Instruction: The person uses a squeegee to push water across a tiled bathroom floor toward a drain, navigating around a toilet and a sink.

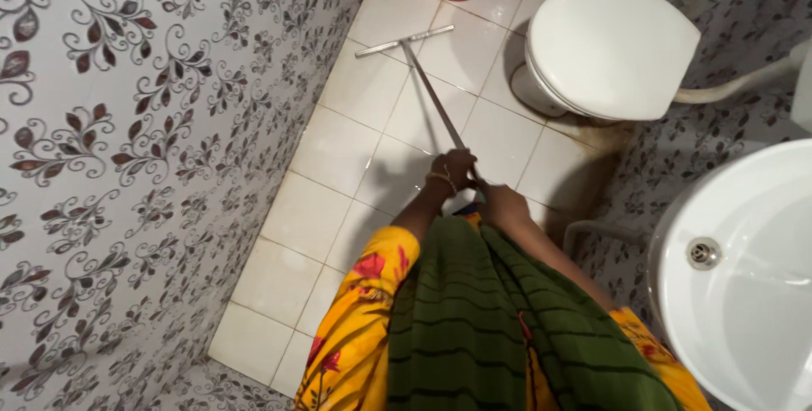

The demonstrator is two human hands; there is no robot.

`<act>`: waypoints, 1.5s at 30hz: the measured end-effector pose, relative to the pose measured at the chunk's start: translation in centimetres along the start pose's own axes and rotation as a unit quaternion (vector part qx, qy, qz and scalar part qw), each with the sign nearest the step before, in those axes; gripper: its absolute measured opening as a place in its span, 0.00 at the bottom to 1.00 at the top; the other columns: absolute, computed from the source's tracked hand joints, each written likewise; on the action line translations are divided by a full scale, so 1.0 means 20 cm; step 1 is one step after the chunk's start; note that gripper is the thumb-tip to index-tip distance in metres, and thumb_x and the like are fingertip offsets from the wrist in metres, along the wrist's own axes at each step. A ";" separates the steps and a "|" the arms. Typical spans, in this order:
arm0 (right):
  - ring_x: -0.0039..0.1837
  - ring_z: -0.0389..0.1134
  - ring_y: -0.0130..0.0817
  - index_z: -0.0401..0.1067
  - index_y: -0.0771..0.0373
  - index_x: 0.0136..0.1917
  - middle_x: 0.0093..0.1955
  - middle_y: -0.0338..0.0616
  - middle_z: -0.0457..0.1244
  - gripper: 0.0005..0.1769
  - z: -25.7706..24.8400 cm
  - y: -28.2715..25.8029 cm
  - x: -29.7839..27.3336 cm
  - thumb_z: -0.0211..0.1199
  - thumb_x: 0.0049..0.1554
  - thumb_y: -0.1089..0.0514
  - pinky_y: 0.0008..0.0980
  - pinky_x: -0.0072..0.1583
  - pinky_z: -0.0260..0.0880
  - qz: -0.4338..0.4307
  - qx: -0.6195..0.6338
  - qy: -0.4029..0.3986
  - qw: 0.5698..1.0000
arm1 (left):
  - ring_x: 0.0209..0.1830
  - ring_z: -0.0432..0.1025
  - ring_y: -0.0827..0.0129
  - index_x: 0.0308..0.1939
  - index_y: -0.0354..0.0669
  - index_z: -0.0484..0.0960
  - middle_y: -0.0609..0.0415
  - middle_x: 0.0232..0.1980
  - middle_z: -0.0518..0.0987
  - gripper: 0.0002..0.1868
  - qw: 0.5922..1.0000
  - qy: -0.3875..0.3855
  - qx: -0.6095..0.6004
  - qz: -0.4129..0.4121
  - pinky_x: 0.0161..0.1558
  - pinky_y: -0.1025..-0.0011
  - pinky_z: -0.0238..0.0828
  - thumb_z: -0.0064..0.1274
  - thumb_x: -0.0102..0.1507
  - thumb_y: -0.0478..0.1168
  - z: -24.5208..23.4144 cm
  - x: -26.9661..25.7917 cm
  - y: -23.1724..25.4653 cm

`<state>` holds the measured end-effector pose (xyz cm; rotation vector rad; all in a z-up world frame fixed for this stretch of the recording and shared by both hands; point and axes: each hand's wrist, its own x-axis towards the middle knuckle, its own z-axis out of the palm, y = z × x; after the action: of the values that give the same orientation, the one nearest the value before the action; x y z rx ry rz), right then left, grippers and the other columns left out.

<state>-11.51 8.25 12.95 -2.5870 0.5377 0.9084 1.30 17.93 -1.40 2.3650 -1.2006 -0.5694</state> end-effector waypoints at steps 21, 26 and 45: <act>0.51 0.74 0.51 0.78 0.54 0.59 0.47 0.53 0.72 0.22 -0.36 -0.20 -0.12 0.70 0.51 0.50 0.48 0.53 0.75 -0.068 -0.109 0.013 0.992 | 0.72 0.68 0.55 0.62 0.46 0.80 0.46 0.70 0.75 0.31 0.974 0.186 -0.127 -0.028 0.67 0.61 0.69 0.64 0.56 0.49 -0.05 -0.27 0.00; 0.51 0.75 0.50 0.75 0.50 0.63 0.47 0.51 0.72 0.26 -0.25 -0.11 -0.01 0.70 0.50 0.49 0.47 0.53 0.76 -0.056 -0.090 -0.025 0.994 | 0.69 0.69 0.53 0.60 0.45 0.80 0.43 0.69 0.75 0.34 0.975 0.195 -0.101 -0.034 0.66 0.60 0.69 0.68 0.54 0.54 0.08 -0.19 -0.03; 0.51 0.71 0.63 0.74 0.51 0.66 0.46 0.63 0.69 0.23 -0.23 0.34 -0.28 0.62 0.57 0.51 0.57 0.54 0.71 0.008 0.054 0.160 0.986 | 0.81 0.58 0.48 0.68 0.37 0.74 0.38 0.78 0.67 0.28 0.983 0.152 -0.090 0.053 0.78 0.64 0.58 0.46 0.62 0.30 0.23 0.12 0.45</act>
<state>-16.29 1.67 18.73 -2.6434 0.6743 0.4534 -5.62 10.22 -0.66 2.1280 -1.0801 -0.2569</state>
